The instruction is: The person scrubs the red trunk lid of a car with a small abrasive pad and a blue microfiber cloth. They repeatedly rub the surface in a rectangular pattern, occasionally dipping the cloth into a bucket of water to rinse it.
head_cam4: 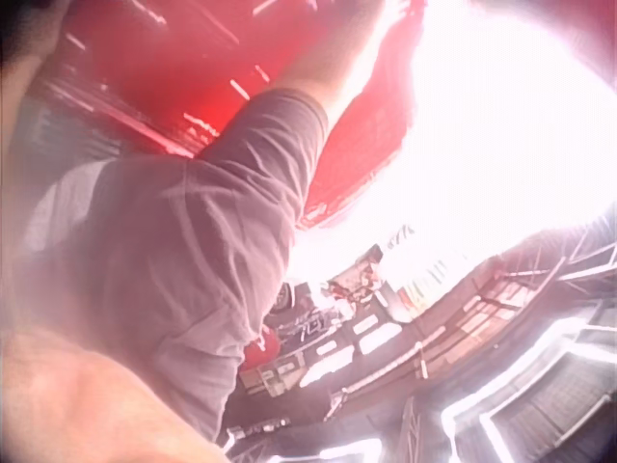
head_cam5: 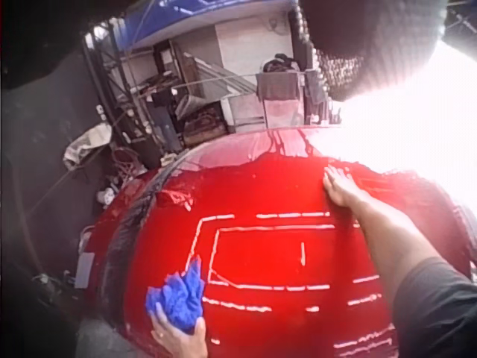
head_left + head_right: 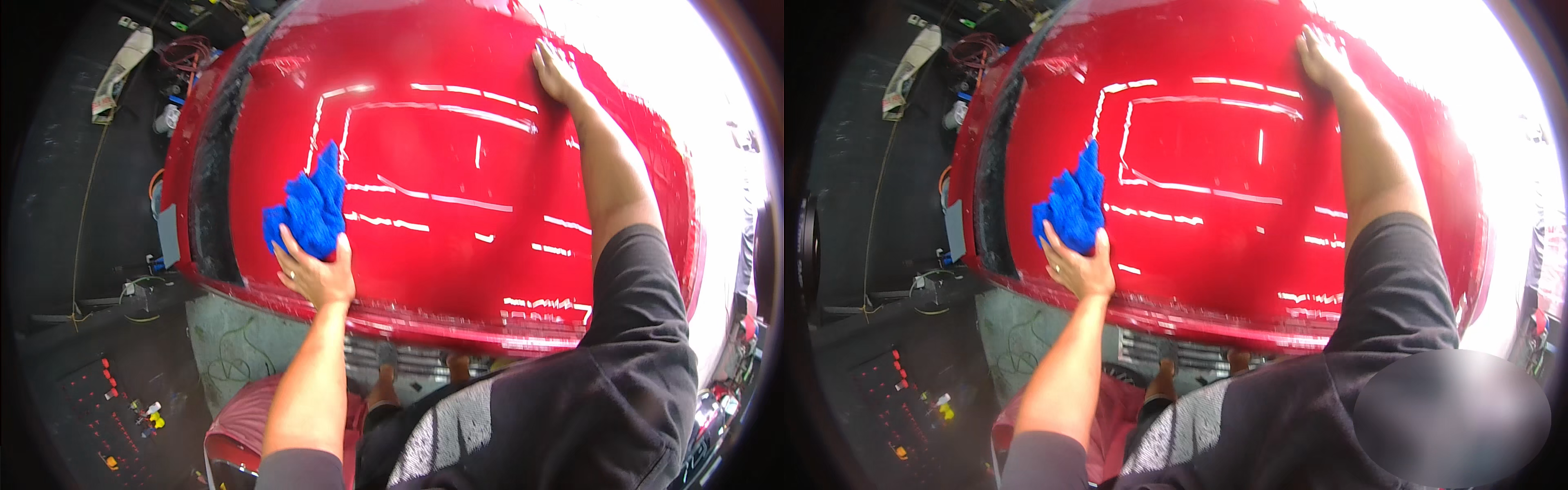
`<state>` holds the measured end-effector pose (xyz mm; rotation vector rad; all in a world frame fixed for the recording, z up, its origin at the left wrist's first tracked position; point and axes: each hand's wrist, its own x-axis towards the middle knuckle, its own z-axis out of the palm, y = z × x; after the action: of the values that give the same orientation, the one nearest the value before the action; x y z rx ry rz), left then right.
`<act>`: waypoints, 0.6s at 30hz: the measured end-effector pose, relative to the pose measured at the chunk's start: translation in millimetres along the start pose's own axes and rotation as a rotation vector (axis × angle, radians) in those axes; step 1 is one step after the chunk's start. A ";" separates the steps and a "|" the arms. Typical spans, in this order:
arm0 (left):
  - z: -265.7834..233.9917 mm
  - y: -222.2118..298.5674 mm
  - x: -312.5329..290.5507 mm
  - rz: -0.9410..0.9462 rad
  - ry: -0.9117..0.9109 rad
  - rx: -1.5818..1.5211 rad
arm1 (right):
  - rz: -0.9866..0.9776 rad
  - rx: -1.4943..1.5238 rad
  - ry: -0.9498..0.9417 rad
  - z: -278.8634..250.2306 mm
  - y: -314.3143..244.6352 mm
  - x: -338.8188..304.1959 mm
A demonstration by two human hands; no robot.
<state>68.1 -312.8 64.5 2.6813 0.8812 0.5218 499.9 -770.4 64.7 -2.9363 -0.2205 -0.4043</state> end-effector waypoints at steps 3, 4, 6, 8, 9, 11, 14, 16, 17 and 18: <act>1.0 -5.9 -0.6 -0.039 0.035 0.033 | -0.005 0.013 -0.109 -17.3 -33.1 -43.5; 2.0 -7.7 0.2 -0.048 0.033 0.042 | 0.015 -0.011 -0.144 -28.1 -48.9 -68.4; 4.5 -4.9 1.4 -0.064 0.031 0.070 | 0.027 -0.057 -0.104 -44.5 -73.5 -137.5; 3.5 -7.0 3.6 -0.076 0.014 0.065 | 0.027 -0.034 -0.220 -77.8 -112.0 -216.1; 2.4 -8.4 4.1 -0.075 0.019 0.070 | 0.019 -0.030 -0.270 -98.2 -131.8 -256.7; 6.4 -8.4 4.0 -0.068 0.018 0.062 | 0.017 -0.036 -0.312 -127.8 -160.0 -340.5; 7.2 -9.9 3.5 -0.064 0.013 0.031 | 0.027 0.002 -0.329 -147.7 -188.1 -454.2; 5.4 -8.4 5.0 -0.065 -0.007 -0.007 | 0.038 -0.002 -0.370 -158.4 -203.8 -505.1; -0.5 -4.4 3.9 -0.083 -0.051 -0.019 | 0.044 0.016 -0.380 -164.3 -206.9 -521.5; -4.6 3.8 2.0 -0.158 -0.097 -0.017 | 0.046 0.035 -0.390 -168.6 -206.8 -529.2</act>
<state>69.6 -313.9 70.5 2.5696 1.0447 0.3585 -81.8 -665.2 107.2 -2.9509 -0.2048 0.1820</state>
